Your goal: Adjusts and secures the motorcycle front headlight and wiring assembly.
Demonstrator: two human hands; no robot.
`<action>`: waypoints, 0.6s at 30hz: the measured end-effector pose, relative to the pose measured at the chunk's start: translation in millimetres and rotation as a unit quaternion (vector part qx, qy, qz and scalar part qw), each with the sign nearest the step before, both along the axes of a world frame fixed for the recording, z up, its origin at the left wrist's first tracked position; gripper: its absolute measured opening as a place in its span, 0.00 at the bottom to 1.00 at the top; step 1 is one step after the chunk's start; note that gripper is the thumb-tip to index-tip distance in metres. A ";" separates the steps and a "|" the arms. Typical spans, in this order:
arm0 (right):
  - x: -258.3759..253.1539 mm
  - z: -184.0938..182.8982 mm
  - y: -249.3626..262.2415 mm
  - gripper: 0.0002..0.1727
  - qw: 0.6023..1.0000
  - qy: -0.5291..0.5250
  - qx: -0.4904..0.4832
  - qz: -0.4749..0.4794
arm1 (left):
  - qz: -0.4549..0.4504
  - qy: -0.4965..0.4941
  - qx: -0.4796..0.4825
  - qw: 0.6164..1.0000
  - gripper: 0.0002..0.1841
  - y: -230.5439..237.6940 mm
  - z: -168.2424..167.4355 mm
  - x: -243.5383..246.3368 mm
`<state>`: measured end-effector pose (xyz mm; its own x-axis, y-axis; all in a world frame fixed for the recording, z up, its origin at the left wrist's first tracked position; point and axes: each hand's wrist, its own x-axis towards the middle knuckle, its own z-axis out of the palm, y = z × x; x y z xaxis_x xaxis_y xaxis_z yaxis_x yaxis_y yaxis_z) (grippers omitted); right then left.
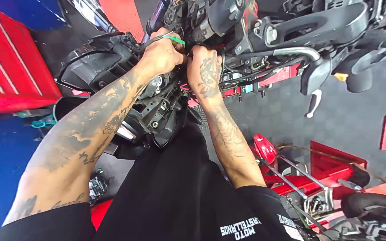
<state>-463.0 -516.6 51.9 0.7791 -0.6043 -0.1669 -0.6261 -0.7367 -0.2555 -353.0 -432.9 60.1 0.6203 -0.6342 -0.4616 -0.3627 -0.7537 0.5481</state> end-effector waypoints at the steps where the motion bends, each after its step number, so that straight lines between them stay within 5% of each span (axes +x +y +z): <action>1: -0.1 0.7 -0.6 0.13 1.000 0.003 -0.006 0.002 | 0.003 0.003 0.008 1.000 0.14 -1.2 0.2 1.1; 7: -54.7 7.8 15.6 0.20 0.982 -0.154 -0.052 0.093 | 0.062 0.077 0.018 0.995 0.14 -6.3 -5.4 7.4; 10: -76.5 11.6 26.0 0.14 0.946 -0.281 -0.049 0.158 | 0.075 0.098 0.011 0.992 0.12 -7.3 -2.5 7.4; 18: -16.2 -30.5 18.0 0.15 0.975 -0.220 0.020 -0.030 | 0.110 0.105 0.016 0.988 0.16 -6.8 -4.2 7.0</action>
